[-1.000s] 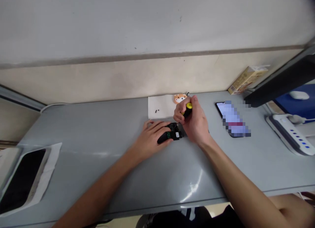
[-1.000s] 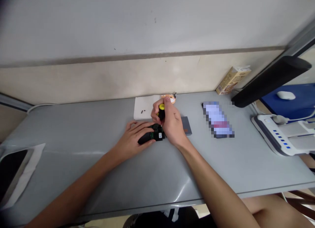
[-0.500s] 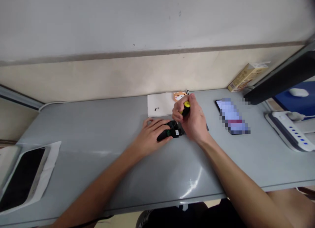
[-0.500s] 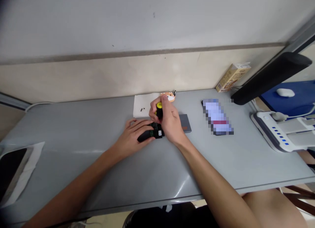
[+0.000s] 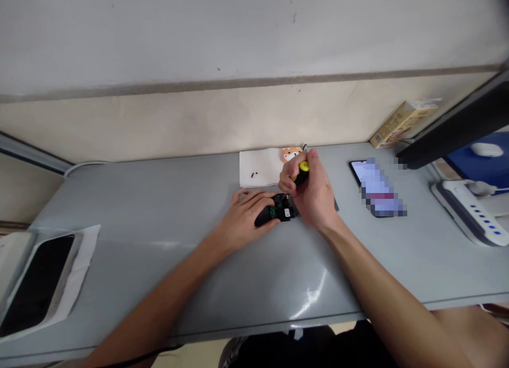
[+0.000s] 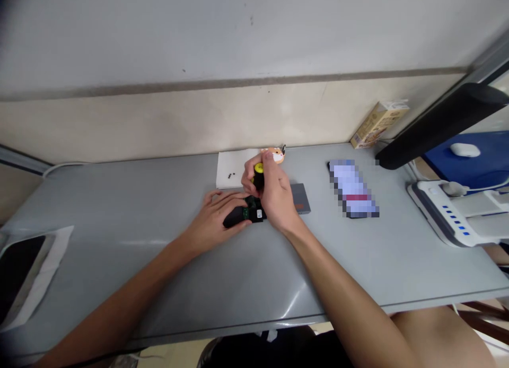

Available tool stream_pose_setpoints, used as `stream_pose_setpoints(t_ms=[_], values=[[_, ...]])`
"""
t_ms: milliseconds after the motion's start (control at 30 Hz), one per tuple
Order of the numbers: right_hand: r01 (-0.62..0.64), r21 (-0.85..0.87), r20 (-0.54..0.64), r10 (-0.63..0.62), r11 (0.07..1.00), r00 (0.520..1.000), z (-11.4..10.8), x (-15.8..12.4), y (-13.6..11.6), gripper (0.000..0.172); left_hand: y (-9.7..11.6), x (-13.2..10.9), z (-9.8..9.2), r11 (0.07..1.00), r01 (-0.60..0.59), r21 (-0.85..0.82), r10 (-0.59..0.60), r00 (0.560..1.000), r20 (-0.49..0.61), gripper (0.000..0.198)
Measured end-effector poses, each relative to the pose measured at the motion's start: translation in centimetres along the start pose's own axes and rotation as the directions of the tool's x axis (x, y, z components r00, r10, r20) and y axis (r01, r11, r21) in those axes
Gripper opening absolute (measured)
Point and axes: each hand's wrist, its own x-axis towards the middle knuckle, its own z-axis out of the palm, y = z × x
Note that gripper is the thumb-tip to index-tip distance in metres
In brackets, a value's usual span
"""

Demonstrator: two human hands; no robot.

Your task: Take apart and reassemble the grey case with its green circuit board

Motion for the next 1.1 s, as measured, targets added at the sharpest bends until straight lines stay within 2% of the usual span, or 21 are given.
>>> stream_pose_setpoints(t_ms=[500,967,1100], values=[[0.016,0.083,0.027,-0.019,0.996,0.999,-0.18,0.03,-0.08,0.054,0.05,0.08,-0.18,1.0,-0.013,0.006,0.013,1.0,0.013,0.026],[-0.018,0.052,0.021,0.017,0.998,1.0,-0.05,0.03,-0.2,0.056,0.07,0.12,-0.23,1.0,-0.01,0.008,0.01,1.0,0.013,0.026],[0.019,0.062,0.016,-0.02,0.998,1.0,-0.07,-0.03,-0.15,0.054,0.08,0.12,-0.27,1.0,-0.012,-0.007,0.012,1.0,0.021,0.027]])
